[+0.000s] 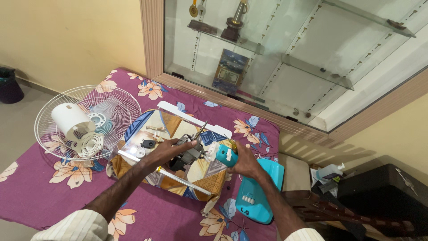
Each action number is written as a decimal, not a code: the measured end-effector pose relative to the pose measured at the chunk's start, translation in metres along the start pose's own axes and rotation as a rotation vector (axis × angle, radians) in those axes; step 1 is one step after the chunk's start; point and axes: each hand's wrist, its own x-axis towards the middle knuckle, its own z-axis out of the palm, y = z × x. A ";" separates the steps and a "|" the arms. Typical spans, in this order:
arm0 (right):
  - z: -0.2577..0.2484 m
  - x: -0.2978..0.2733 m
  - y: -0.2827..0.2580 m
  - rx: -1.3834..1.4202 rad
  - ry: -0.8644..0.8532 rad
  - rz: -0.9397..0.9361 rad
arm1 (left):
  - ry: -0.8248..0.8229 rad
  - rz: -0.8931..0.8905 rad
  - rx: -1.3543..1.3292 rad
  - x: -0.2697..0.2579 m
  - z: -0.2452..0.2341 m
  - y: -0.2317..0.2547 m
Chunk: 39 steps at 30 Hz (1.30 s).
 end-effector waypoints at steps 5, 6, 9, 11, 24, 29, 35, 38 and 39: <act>0.000 -0.002 -0.004 0.031 0.028 -0.034 | 0.027 0.054 0.001 -0.003 0.003 0.001; 0.001 -0.003 -0.006 0.049 0.030 -0.038 | 0.029 0.075 0.006 -0.005 0.003 0.002; 0.001 -0.006 -0.010 0.088 0.019 0.006 | 0.044 0.055 0.042 -0.011 0.002 0.009; 0.001 -0.007 -0.010 0.098 0.007 0.008 | 0.051 0.053 0.054 -0.014 0.003 0.014; 0.001 -0.011 -0.009 0.075 -0.002 0.014 | 0.052 0.087 0.064 -0.018 0.008 0.017; 0.002 -0.012 -0.003 0.081 -0.021 0.010 | 0.040 0.107 0.056 -0.020 0.009 0.016; 0.004 -0.015 -0.003 0.109 -0.070 -0.024 | 0.052 0.103 0.061 -0.014 0.013 0.010; 0.006 -0.016 -0.005 0.089 -0.082 -0.030 | 0.042 0.084 0.061 -0.010 0.015 0.007; 0.006 -0.016 -0.005 0.073 -0.086 -0.021 | 0.032 0.076 0.061 -0.009 0.016 0.006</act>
